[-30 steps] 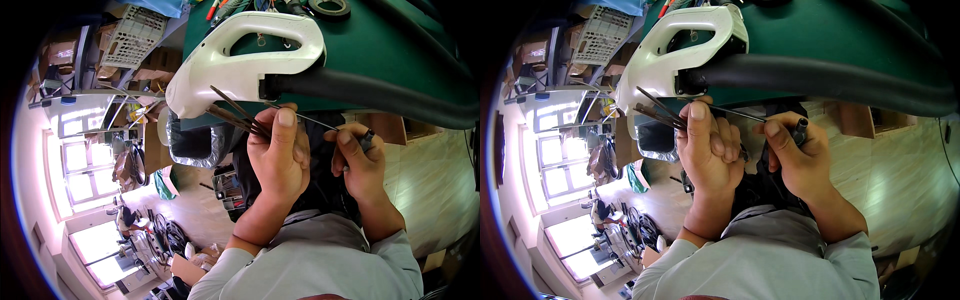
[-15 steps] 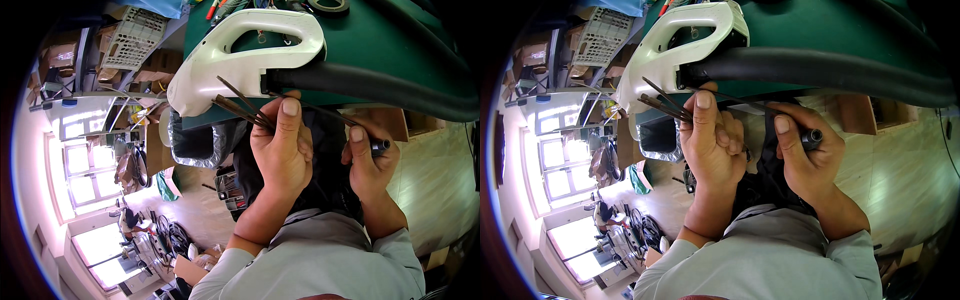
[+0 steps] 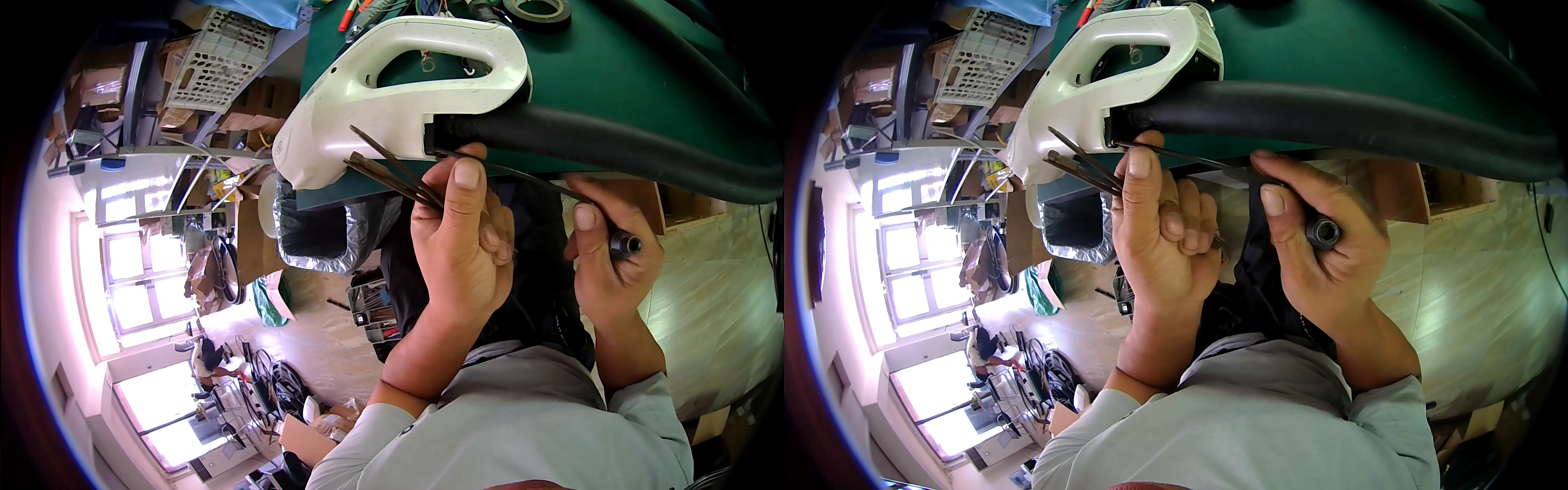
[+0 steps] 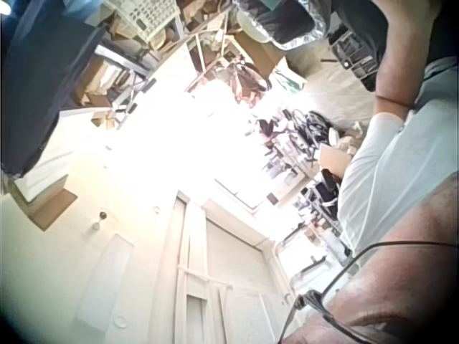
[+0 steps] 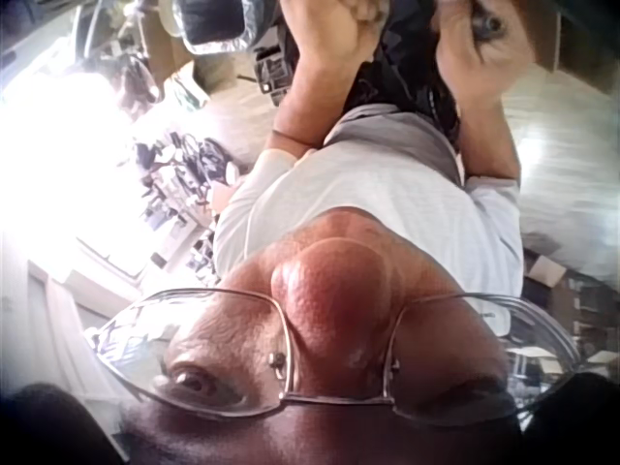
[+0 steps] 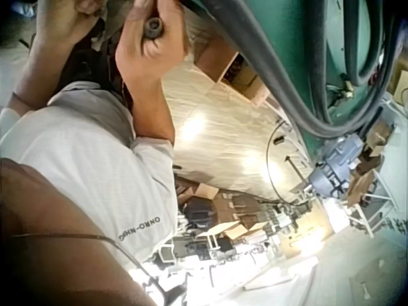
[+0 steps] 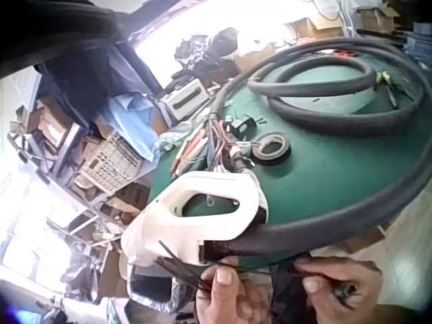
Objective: The person is repairing an electric vehicle charging plug by removing its cover, stripping wires with a tool, and then searching through a toolbox on the floor.
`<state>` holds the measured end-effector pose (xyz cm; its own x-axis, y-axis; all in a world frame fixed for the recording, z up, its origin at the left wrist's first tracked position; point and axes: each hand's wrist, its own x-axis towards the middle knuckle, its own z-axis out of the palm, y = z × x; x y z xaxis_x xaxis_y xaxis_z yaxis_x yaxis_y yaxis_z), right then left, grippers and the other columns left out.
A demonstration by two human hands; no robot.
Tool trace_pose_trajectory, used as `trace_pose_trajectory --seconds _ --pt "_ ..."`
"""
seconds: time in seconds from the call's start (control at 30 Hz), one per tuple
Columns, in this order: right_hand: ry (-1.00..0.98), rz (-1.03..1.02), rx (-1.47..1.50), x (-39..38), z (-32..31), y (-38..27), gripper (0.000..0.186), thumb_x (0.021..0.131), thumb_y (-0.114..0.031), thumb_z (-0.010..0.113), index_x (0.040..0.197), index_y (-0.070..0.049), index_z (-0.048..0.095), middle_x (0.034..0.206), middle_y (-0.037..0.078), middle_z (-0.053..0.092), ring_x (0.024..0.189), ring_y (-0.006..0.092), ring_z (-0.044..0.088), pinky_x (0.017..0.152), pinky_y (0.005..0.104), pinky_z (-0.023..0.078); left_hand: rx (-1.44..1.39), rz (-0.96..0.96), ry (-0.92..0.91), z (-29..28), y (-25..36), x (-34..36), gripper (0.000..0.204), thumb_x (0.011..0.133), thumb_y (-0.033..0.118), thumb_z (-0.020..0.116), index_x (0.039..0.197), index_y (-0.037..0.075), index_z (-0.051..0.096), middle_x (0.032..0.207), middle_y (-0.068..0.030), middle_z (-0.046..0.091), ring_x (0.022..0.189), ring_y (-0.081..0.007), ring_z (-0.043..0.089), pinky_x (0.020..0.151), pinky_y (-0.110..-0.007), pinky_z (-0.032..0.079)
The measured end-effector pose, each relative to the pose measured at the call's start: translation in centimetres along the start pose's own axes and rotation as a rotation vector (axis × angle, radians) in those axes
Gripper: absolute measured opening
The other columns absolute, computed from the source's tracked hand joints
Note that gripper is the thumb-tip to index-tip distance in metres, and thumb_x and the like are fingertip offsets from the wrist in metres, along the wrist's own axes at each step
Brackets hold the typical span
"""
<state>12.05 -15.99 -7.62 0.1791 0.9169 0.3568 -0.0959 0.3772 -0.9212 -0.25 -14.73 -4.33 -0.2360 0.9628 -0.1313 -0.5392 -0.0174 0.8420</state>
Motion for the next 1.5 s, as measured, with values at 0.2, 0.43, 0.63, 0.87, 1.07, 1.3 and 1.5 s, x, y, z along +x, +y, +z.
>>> trace_pose_trajectory --seconds 0.2,0.43,0.63,0.87,1.07,1.3,1.5 --pt "-0.038 -0.112 -0.076 1.8 -0.2 -1.3 0.02 0.085 0.003 0.062 0.105 0.003 0.064 0.096 0.009 0.066 0.07 0.007 0.053 0.064 0.0176 0.043 -0.059 -0.024 -0.024 0.4 0.1 0.0 0.026 0.094 0.029 0.053 0.108 0.008 0.054 0.048 0.0079 0.032 0.036 -0.0029 0.027 0.035 -0.019 0.026" --pt "-0.053 -0.205 -0.246 2.4 -0.8 -1.6 0.019 0.083 0.003 0.064 0.102 0.003 0.065 0.09 0.009 0.068 0.07 0.0107 0.058 0.063 0.0199 0.046 -0.122 -0.032 -0.07 0.5 -0.3 0.1 0.024 0.094 0.029 0.053 0.107 0.01 0.055 0.048 0.0079 0.032 0.036 -0.0025 0.027 0.035 -0.019 0.026" --pt "-0.085 -0.15 -0.181 -0.3 -0.7 -0.9 0.018 0.081 0.001 0.064 0.099 0.004 0.066 0.081 0.011 0.067 0.062 0.0107 0.056 0.055 0.0204 0.043 -0.131 0.005 -0.092 -0.7 0.0 -0.6 0.023 0.094 0.027 0.055 0.105 0.007 0.057 0.047 0.0051 0.035 0.035 -0.0056 0.03 0.035 -0.022 0.025" --pt "-0.353 -0.187 -0.237 -3.8 4.0 1.0 0.022 0.079 0.002 0.065 0.102 0.004 0.066 0.068 0.009 0.062 0.05 0.0121 0.049 0.047 0.0236 0.038 -0.067 0.078 0.019 -6.8 0.9 -3.3 0.027 0.096 0.024 0.051 0.104 0.0 0.059 0.049 0.0022 0.045 0.037 -0.0056 0.037 0.038 -0.02 0.029" --pt "-0.723 -0.433 -0.361 -7.5 11.2 2.9 0.025 0.079 -0.002 0.069 0.104 0.002 0.066 0.067 0.006 0.062 0.05 0.0118 0.049 0.047 0.0244 0.039 -0.036 0.131 0.217 -15.0 2.2 -7.5 0.035 0.098 0.034 0.047 0.09 0.003 0.062 0.057 0.0043 0.047 0.046 -0.0016 0.041 0.043 -0.018 0.031" --pt "-0.986 -0.007 -0.473 -11.9 14.0 5.7 0.028 0.085 -0.012 0.067 0.111 -0.001 0.065 0.056 -0.002 0.047 0.049 0.0046 0.041 0.047 0.0195 0.034 0.135 0.229 0.738 -29.7 2.2 -12.4 0.044 0.098 0.04 0.041 0.075 0.006 0.055 0.059 0.0 0.051 0.047 -0.0065 0.046 0.045 -0.02 0.037" --pt "-0.979 0.21 -0.782 -9.6 14.0 10.3 0.025 0.09 -0.022 0.062 0.108 -0.004 0.065 0.067 -0.003 0.051 0.05 0.002 0.041 0.044 0.0172 0.032 0.158 0.274 1.287 -46.3 -0.5 -18.9 0.037 0.099 0.033 0.041 0.102 0.001 0.06 0.068 -0.0049 0.061 0.066 -0.0129 0.06 0.065 -0.026 0.048"
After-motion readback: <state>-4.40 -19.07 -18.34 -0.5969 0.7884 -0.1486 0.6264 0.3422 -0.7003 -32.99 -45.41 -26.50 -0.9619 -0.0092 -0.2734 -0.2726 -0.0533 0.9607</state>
